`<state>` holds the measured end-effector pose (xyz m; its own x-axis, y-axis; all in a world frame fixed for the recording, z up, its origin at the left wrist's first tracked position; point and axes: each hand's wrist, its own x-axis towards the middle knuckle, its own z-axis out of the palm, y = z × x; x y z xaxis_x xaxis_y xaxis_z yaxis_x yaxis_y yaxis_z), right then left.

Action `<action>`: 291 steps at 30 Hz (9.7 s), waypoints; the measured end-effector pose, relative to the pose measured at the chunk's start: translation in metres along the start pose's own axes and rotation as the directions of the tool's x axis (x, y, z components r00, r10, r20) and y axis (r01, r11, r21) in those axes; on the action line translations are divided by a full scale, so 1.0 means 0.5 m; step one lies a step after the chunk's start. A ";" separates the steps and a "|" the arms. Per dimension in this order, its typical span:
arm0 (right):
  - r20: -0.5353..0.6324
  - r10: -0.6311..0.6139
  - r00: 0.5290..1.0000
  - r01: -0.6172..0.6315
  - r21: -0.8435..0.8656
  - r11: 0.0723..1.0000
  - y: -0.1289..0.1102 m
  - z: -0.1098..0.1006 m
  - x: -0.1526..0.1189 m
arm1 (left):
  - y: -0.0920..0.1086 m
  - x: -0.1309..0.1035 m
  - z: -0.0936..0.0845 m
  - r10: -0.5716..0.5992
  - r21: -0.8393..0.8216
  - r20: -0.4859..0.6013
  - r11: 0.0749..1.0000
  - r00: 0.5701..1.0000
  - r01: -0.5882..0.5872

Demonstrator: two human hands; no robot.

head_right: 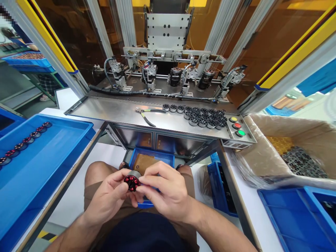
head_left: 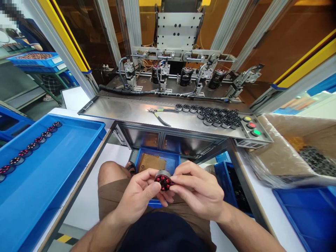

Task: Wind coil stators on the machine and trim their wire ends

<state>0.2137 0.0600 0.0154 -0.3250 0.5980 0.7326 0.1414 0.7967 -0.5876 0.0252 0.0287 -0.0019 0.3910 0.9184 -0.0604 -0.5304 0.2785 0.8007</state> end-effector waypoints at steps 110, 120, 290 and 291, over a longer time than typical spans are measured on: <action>0.051 0.220 0.974 -0.218 -0.053 0.975 -0.032 -0.027 -0.010 | 0.059 0.012 0.013 0.611 0.887 0.399 -0.068 0.684 -0.457; 0.289 0.398 0.871 -0.465 0.224 0.857 -0.025 -0.047 0.051 | 0.059 -0.015 -0.012 0.447 0.808 0.279 0.369 0.850 -0.459; 0.417 0.526 0.741 -0.671 0.499 0.549 -0.088 -0.018 -0.108 | 0.046 -0.038 -0.058 0.639 0.872 0.406 -0.058 0.653 -0.485; 0.421 0.526 0.739 -0.673 0.497 0.548 -0.087 -0.016 -0.107 | 0.048 -0.037 -0.056 0.643 0.867 0.407 -0.048 0.649 -0.496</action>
<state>0.2324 -0.0058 0.0047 -0.5595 0.8242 0.0874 -0.1682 -0.0097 -0.9857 -0.0160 0.0261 0.0019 0.2181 0.6606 0.7184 0.4836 -0.7125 0.5084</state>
